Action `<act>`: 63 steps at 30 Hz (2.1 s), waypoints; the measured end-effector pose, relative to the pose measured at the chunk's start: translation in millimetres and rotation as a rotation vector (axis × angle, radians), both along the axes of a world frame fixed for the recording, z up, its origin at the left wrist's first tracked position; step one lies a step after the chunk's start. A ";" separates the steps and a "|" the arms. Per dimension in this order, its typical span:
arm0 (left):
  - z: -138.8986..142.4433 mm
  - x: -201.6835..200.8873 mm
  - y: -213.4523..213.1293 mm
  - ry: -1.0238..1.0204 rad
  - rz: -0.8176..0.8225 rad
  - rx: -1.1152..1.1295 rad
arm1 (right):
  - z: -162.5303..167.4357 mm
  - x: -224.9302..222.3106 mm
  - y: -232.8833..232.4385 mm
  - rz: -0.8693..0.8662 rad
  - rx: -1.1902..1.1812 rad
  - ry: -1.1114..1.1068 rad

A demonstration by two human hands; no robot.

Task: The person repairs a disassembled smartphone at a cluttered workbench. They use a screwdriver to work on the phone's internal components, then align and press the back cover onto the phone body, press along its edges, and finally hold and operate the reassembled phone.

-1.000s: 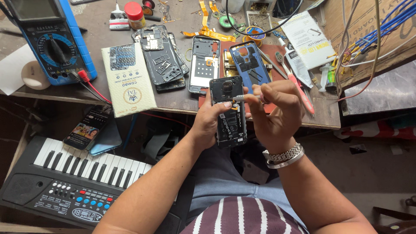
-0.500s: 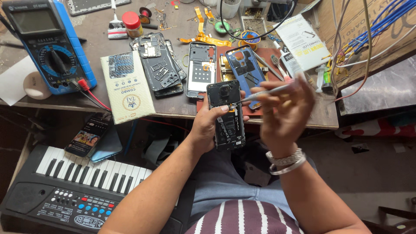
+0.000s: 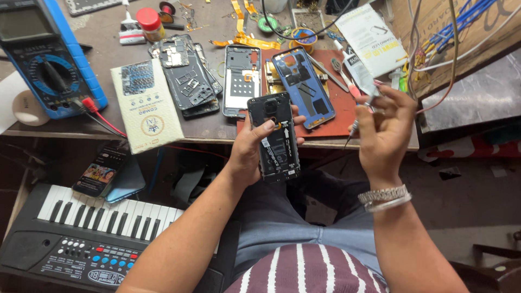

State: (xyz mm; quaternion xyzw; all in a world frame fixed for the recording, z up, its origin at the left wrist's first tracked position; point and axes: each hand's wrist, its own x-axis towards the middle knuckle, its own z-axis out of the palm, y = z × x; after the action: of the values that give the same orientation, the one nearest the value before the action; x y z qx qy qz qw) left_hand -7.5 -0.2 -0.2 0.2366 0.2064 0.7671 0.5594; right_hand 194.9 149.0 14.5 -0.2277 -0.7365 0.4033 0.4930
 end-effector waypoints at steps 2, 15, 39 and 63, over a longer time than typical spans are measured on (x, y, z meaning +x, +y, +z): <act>-2.4 -0.3 -0.5 -0.014 -0.002 0.004 | 6.9 -4.0 3.8 -0.080 0.067 -0.145; -0.5 -0.8 -1.4 -0.013 0.003 0.000 | 28.6 -24.7 10.3 -0.305 0.353 -0.685; -1.4 0.9 -1.3 -0.015 0.008 0.000 | 43.7 -74.1 14.4 -0.100 0.358 -0.663; -2.2 0.1 -1.4 -0.009 0.011 -0.016 | 34.3 -8.9 20.5 -0.146 -0.025 -0.558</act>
State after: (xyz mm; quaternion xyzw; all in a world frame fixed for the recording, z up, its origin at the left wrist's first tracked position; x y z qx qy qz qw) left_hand -7.4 -1.6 -2.4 0.2276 0.2111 0.7695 0.5581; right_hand 186.1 169.6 48.8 -0.3883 -0.8204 0.2976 0.2961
